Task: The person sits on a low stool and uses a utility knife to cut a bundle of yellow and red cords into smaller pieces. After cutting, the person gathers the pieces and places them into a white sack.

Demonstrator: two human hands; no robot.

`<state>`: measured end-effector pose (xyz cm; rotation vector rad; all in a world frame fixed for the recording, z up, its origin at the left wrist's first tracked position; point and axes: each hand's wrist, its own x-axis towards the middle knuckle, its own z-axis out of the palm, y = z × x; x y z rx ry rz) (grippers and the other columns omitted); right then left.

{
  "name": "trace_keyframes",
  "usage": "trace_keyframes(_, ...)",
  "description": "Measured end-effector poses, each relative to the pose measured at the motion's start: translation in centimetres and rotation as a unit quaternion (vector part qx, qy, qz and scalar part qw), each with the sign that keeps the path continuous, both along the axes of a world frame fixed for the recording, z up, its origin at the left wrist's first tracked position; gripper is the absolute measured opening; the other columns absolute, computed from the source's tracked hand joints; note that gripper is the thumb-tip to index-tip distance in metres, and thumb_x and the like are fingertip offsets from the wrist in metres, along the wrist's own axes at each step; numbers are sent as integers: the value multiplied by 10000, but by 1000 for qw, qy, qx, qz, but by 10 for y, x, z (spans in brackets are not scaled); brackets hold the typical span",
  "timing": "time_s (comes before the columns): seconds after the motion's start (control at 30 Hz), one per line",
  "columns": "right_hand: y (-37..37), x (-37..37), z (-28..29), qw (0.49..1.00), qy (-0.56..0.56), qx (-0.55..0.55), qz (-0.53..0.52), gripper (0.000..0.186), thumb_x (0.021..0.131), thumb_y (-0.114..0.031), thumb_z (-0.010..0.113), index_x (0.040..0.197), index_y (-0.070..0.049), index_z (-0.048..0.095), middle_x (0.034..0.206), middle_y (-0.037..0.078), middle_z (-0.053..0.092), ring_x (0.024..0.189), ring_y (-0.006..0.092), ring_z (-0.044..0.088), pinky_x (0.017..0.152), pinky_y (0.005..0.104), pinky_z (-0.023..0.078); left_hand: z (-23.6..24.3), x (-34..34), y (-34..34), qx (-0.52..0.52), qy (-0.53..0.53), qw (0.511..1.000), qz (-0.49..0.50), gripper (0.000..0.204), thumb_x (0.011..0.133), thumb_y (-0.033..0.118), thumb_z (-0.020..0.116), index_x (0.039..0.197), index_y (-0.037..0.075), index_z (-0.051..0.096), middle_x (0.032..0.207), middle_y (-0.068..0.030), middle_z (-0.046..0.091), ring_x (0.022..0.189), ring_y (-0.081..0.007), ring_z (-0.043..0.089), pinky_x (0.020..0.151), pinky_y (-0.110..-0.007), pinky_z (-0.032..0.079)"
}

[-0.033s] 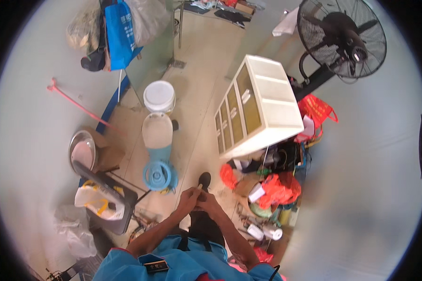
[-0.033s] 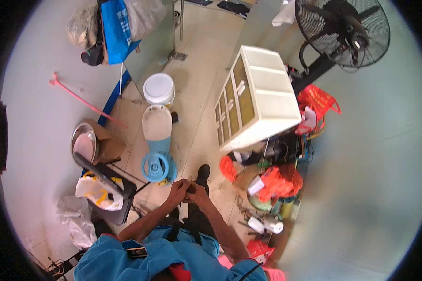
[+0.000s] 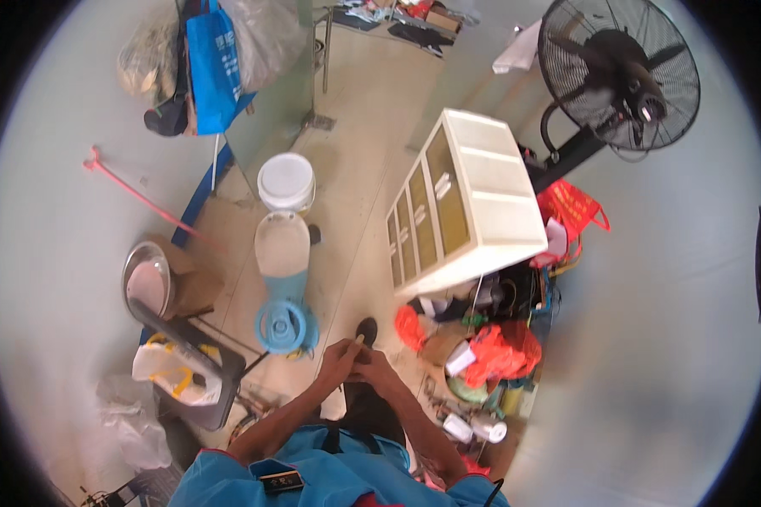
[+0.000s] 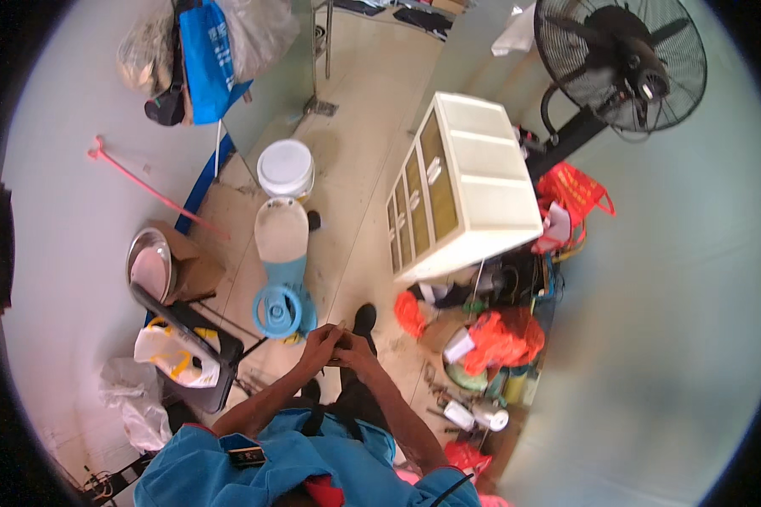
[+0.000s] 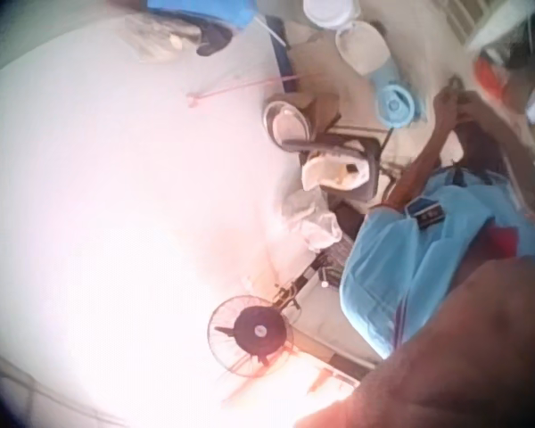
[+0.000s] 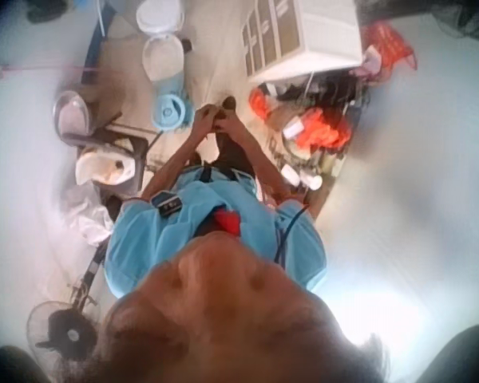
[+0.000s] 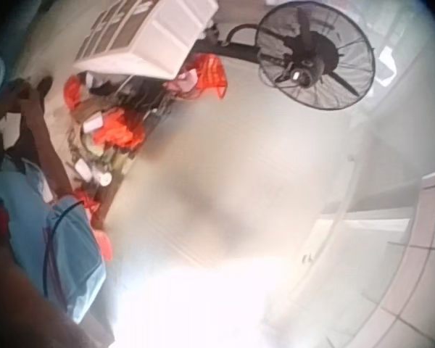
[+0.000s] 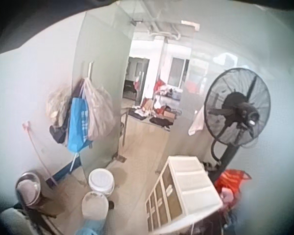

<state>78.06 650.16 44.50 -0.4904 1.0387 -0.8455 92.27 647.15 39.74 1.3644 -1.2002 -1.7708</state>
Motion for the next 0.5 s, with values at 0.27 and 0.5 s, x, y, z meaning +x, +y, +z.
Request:
trace_keyframes(0.27,-257,-84,-4,998,34,-39,48,322,865,-56,624,1165,60,615,1013,119,661,894,216,673,782,317,586,64,-97,-237,-11,-43,992,114,374,996,300,508,944,-31,673,809,-132,703,696,-156,657,620,-284,549)
trace_keyframes(0.5,-421,-101,-43,970,195,-138,-45,278,838,-124,677,1059,45,697,868,71,699,761,116,642,662,250,529,-15,-122,-406,-35,-56,987,145,376,990,258,478,916,-48,685,766,-114,689,699,-143,629,605,-278,488)
